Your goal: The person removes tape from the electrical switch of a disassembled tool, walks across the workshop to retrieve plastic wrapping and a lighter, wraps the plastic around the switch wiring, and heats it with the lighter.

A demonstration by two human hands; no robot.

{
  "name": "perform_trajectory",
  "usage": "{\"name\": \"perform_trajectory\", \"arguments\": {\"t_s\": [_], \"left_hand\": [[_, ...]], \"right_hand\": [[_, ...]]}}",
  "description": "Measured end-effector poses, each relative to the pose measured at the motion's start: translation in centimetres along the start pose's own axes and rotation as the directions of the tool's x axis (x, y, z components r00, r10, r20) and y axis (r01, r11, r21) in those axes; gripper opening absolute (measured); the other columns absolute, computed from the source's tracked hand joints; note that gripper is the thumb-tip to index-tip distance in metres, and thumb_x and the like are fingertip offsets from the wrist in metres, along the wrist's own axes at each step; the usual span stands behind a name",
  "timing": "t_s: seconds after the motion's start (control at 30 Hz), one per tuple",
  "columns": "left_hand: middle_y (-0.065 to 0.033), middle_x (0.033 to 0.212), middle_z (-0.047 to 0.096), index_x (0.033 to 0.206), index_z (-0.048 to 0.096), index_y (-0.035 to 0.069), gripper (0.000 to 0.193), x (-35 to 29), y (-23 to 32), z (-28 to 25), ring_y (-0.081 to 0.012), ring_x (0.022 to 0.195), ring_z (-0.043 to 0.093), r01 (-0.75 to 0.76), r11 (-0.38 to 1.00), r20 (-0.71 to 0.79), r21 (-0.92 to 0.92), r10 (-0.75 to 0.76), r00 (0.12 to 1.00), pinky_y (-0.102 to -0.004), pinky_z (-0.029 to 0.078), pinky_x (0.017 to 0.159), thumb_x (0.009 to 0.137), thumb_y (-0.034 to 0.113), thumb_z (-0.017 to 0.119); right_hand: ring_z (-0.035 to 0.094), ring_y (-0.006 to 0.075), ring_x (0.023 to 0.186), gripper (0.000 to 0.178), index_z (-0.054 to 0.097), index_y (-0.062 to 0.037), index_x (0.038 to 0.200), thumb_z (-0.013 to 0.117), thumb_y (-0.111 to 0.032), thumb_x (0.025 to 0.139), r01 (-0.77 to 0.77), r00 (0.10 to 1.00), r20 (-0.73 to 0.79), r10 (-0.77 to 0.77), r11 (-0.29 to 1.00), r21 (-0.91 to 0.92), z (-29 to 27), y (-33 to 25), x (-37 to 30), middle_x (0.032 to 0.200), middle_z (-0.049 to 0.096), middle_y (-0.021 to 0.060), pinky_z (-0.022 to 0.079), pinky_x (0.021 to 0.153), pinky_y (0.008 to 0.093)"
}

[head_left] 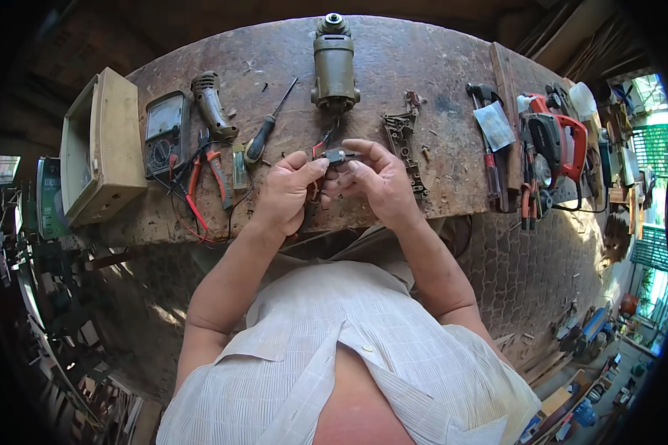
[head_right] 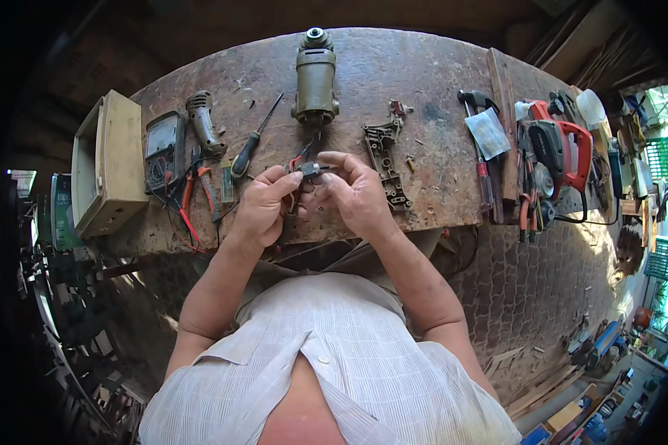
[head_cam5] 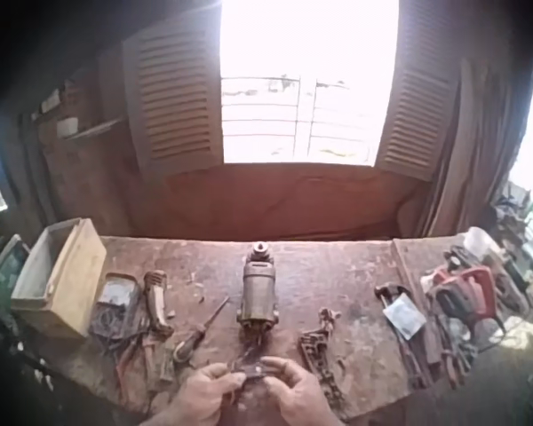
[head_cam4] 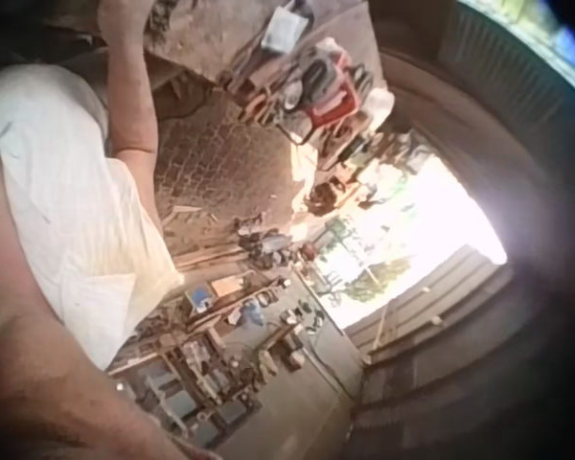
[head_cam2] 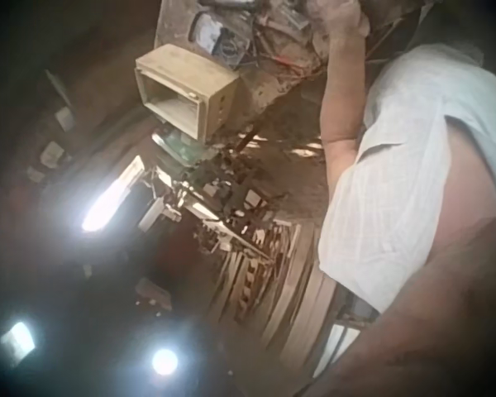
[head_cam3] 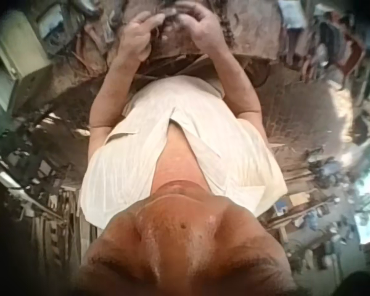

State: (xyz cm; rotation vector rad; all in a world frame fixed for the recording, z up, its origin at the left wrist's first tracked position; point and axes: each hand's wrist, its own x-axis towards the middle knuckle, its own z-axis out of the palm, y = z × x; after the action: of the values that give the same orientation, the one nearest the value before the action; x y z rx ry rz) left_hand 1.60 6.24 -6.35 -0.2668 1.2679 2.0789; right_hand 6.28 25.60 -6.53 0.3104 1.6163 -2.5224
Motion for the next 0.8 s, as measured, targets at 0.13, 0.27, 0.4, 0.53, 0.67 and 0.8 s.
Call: {"name": "perform_trajectory", "arguments": {"t_s": [0.13, 0.27, 0.4, 0.53, 0.67, 0.8], "left_hand": [[-0.0083, 0.095, 0.075, 0.111, 0.068, 0.006, 0.009, 0.3, 0.0, -0.3, -0.0174, 0.080, 0.072, 0.046, 0.999, -0.003, -0.004, -0.046, 0.999, -0.0333, 0.059, 0.065, 0.107, 0.014, 0.067], [-0.0094, 0.095, 0.075, 0.113, 0.069, 0.006, 0.010, 0.4, 0.6, 0.2, -0.0185, 0.081, 0.073, 0.063, 0.998, -0.017, 0.006, -0.063, 0.998, -0.0338, 0.060, 0.066, 0.105, 0.012, 0.068], [-0.0101, 0.097, 0.076, 0.120, 0.069, 0.006, 0.017, -0.3, 0.6, -0.6, -0.0192, 0.083, 0.074, 0.072, 0.995, 0.014, -0.076, -0.071, 0.997, -0.0324, 0.061, 0.066, 0.104, 0.011, 0.067], [-0.0100, 0.096, 0.076, 0.113, 0.069, 0.006, 0.010, 0.7, -0.1, 0.7, -0.0168, 0.080, 0.074, 0.091, 0.991, 0.045, -0.096, -0.087, 0.995, -0.0301, 0.061, 0.062, 0.105, 0.011, 0.067], [-0.0095, 0.095, 0.076, 0.113, 0.068, 0.006, 0.009, 0.5, -0.5, 0.0, -0.0163, 0.079, 0.073, 0.094, 0.986, 0.070, -0.136, -0.086, 0.994, -0.0304, 0.060, 0.061, 0.105, 0.011, 0.067], [-0.0103, 0.098, 0.075, 0.115, 0.067, 0.005, 0.011, 0.6, -0.4, -0.5, -0.0181, 0.081, 0.073, 0.120, 0.981, 0.145, -0.155, -0.098, 0.985, -0.0329, 0.059, 0.064, 0.105, 0.011, 0.065]], "right_hand": [[0.068, 0.0091, 0.078, 0.031, 0.067, 0.0020, 0.130, 0.071, -0.009, 0.102, 0.183, 0.943, -0.158, -0.294, 0.850, -0.493, -1.7, -2.7, -3.3, 0.095, 0.075, 0.0055, 0.056, 0.070, 0.0261], [0.065, 0.0067, 0.078, 0.024, 0.073, 0.0014, 0.121, 0.075, -0.006, 0.099, 0.120, 0.807, -0.292, -0.513, 0.627, -0.770, -6.5, -4.3, -3.8, 0.097, 0.074, 0.0044, 0.054, 0.070, 0.0242], [0.065, 0.0058, 0.076, 0.015, 0.077, 0.0005, 0.112, 0.076, -0.005, 0.098, 0.150, 0.867, -0.213, -0.451, 0.643, -0.751, -5.1, -3.7, -4.1, 0.092, 0.075, 0.0029, 0.052, 0.068, 0.0227], [0.070, 0.0151, 0.072, 0.017, 0.077, -0.0016, 0.110, 0.079, -0.007, 0.094, 0.107, 0.943, -0.206, -0.262, 0.825, -0.555, -1.5, -2.4, -3.8, 0.092, 0.074, 0.0095, 0.056, 0.066, 0.0303], [0.074, 0.0254, 0.083, 0.021, 0.076, -0.0050, 0.109, 0.081, -0.005, 0.089, 0.477, 0.794, 0.167, -0.585, 0.429, -0.767, -0.6, -2.7, -1.0, 0.102, 0.073, 0.0113, 0.061, 0.074, 0.0370], [0.074, 0.0309, 0.095, 0.025, 0.074, -0.0061, 0.109, 0.080, -0.005, 0.085, 0.614, 0.723, 0.466, -0.510, 0.164, -0.772, -1.3, -3.4, 0.5, 0.105, 0.073, 0.0103, 0.061, 0.080, 0.0399]]}}
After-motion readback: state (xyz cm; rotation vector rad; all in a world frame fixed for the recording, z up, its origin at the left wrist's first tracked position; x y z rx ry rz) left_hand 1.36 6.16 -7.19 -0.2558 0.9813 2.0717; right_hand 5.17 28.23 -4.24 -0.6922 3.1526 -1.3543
